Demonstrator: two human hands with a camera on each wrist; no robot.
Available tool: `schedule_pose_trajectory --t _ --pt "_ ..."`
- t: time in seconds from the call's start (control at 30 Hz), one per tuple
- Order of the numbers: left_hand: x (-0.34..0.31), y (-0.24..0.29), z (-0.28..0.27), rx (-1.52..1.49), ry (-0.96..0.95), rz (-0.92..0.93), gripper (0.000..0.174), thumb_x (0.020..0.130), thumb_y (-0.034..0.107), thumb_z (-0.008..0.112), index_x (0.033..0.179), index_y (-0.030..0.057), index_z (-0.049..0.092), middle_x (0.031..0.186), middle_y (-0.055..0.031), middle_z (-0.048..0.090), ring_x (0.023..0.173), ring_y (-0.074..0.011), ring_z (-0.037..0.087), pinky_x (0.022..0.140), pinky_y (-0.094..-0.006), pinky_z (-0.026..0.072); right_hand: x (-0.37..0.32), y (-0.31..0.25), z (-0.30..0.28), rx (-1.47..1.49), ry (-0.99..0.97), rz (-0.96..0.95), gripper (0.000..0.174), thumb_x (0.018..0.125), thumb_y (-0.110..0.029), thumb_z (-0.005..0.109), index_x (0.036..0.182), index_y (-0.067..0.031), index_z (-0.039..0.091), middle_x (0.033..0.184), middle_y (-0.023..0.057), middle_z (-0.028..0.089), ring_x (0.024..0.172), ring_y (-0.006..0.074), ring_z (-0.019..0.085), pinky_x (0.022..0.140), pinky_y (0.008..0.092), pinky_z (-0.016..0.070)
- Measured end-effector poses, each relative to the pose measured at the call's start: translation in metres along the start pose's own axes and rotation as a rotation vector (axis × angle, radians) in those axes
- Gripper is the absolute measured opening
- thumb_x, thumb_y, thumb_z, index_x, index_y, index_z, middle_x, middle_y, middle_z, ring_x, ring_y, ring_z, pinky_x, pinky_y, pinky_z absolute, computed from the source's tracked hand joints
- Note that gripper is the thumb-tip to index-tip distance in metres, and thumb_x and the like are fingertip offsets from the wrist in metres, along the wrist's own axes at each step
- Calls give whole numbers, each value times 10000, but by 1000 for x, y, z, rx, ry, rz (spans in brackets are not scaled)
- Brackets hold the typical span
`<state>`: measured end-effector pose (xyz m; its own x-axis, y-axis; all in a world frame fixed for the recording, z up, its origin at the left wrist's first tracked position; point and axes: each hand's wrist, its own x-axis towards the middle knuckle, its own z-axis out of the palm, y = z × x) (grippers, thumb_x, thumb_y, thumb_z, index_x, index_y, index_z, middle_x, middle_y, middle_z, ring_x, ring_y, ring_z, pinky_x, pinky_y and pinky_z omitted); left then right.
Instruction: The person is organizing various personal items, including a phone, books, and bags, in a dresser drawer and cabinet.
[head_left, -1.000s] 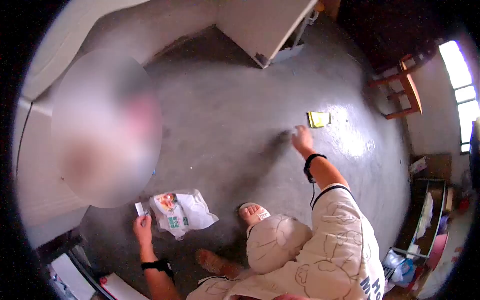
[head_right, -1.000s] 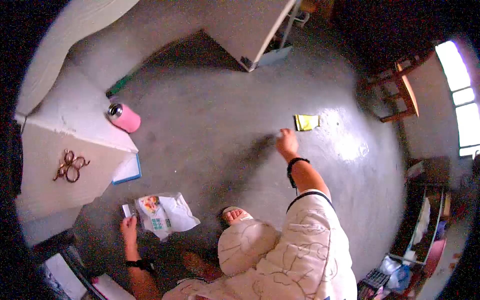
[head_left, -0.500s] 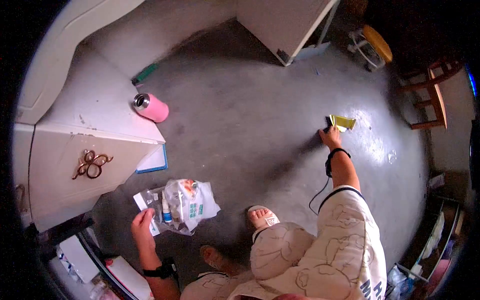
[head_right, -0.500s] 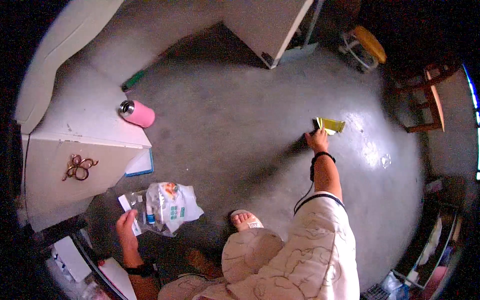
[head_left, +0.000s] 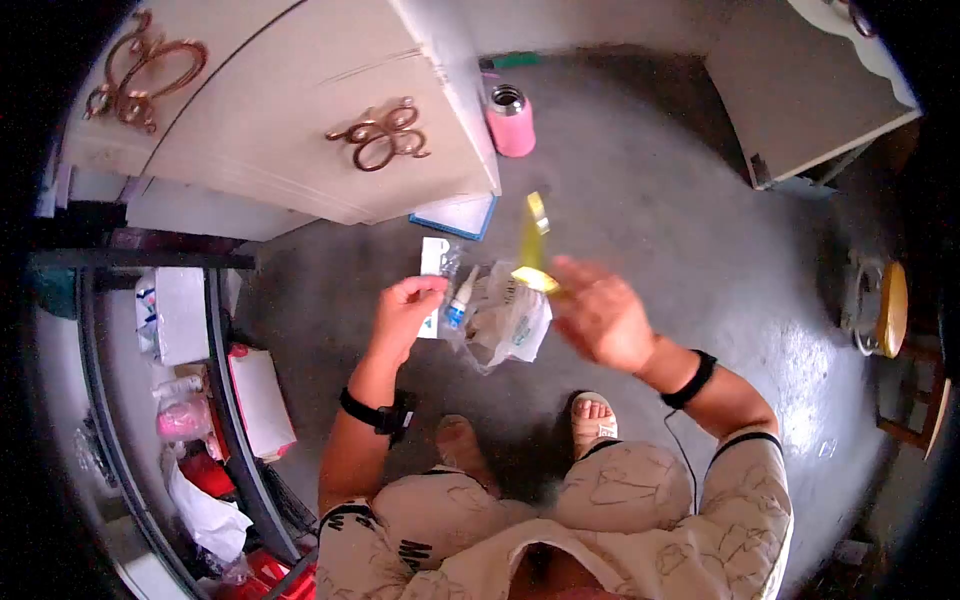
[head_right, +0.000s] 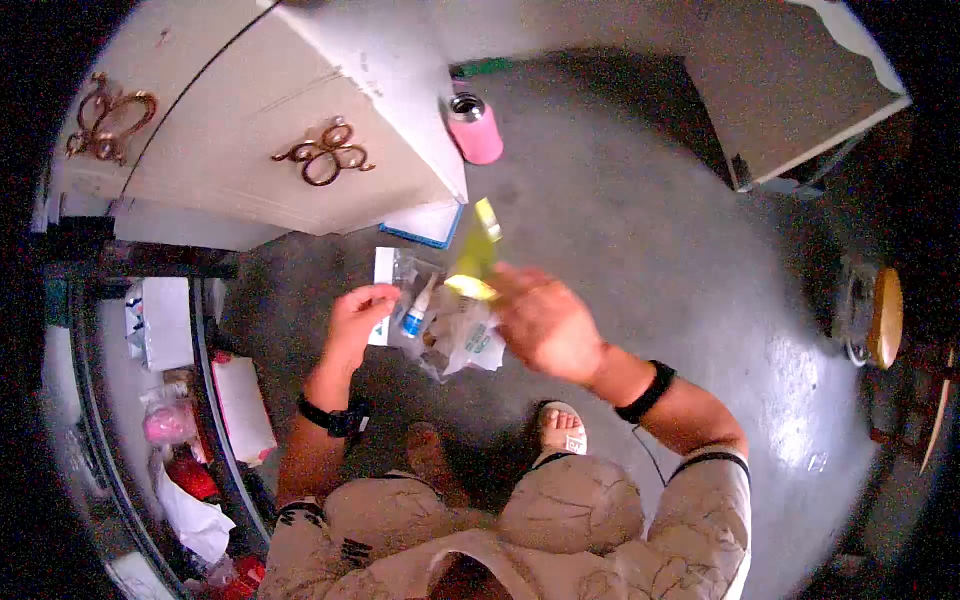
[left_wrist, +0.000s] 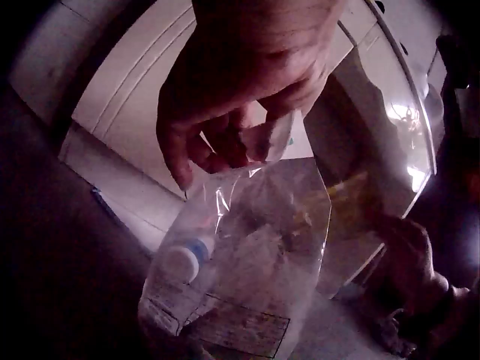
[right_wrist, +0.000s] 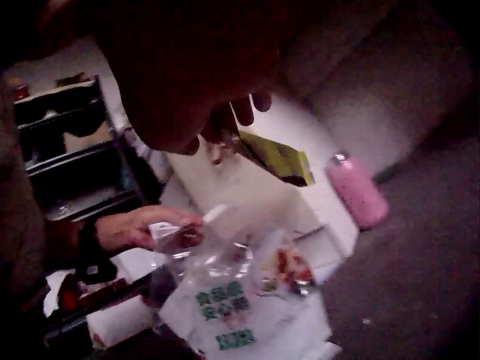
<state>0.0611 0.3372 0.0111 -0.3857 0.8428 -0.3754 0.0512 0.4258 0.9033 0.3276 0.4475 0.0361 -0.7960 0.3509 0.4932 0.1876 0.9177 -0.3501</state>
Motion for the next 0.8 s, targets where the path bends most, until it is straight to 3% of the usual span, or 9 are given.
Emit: schedule_pose_trajectory --t 0.1,0.2,0.37,0.53,0.6,0.63,0.7,0.73,0.8 --pt "-2 0 -3 -57 0 -40 181 756 47 580 925 4 628 826 -7 607 695 -54 508 641 -198 416 34 -28 45 -47 -162 -245 197 667 -148 594 833 -44 621 1075 118 555 1144 267 435 937 423 357" --pt "-2 -3 -8 -73 14 -37 183 749 34 570 920 3 628 829 -8 609 696 -53 510 640 -195 413 31 -36 96 -22 -301 -269 205 704 -169 562 805 0 618 1003 158 564 1086 275 465 905 409 384" --pt "-3 -21 -17 -148 36 -39 167 744 37 584 900 7 636 785 11 601 668 -45 496 596 -192 404 -11 -49 154 139 -753 -198 150 633 -235 597 641 -88 625 693 73 589 770 248 538 687 388 429" --pt "-6 -31 -13 142 -51 114 163 754 86 628 897 12 643 744 21 580 655 -38 469 583 -192 387 4 -61 181 -68 -1030 -213 111 586 -205 602 586 -99 638 673 68 603 666 242 551 561 395 424" --pt "-6 -30 -11 54 -74 133 162 764 78 620 909 8 639 719 31 555 634 -46 457 558 -188 370 7 -67 163 -157 -679 -316 131 596 -200 593 630 -85 643 741 78 609 708 240 566 662 389 443" --pt "-8 -23 -10 64 -61 71 159 765 65 615 912 5 636 744 30 560 641 -47 461 557 -189 368 12 -59 130 221 -155 -323 159 658 -189 576 725 -52 622 824 90 602 771 254 570 747 395 446" --pt "-10 -18 -7 30 -37 54 140 767 56 609 896 7 635 781 15 580 678 -56 480 608 -193 385 14 -52 64 309 -273 -237 178 704 -192 567 789 -37 585 893 96 590 832 269 564 771 391 451" --pt "-7 -27 -10 45 -21 72 140 769 55 606 896 5 633 799 8 589 701 -64 496 636 -201 395 0 -36 51 319 62 -161 139 675 -203 559 721 -75 533 725 89 543 709 290 538 649 395 437" --pt "-7 -27 -6 25 -26 59 146 767 45 598 898 -14 625 814 -4 590 728 -78 510 661 -209 403 -52 15 12 70 118 122 106 659 -152 561 727 -79 524 718 103 533 679 301 527 577 411 432"
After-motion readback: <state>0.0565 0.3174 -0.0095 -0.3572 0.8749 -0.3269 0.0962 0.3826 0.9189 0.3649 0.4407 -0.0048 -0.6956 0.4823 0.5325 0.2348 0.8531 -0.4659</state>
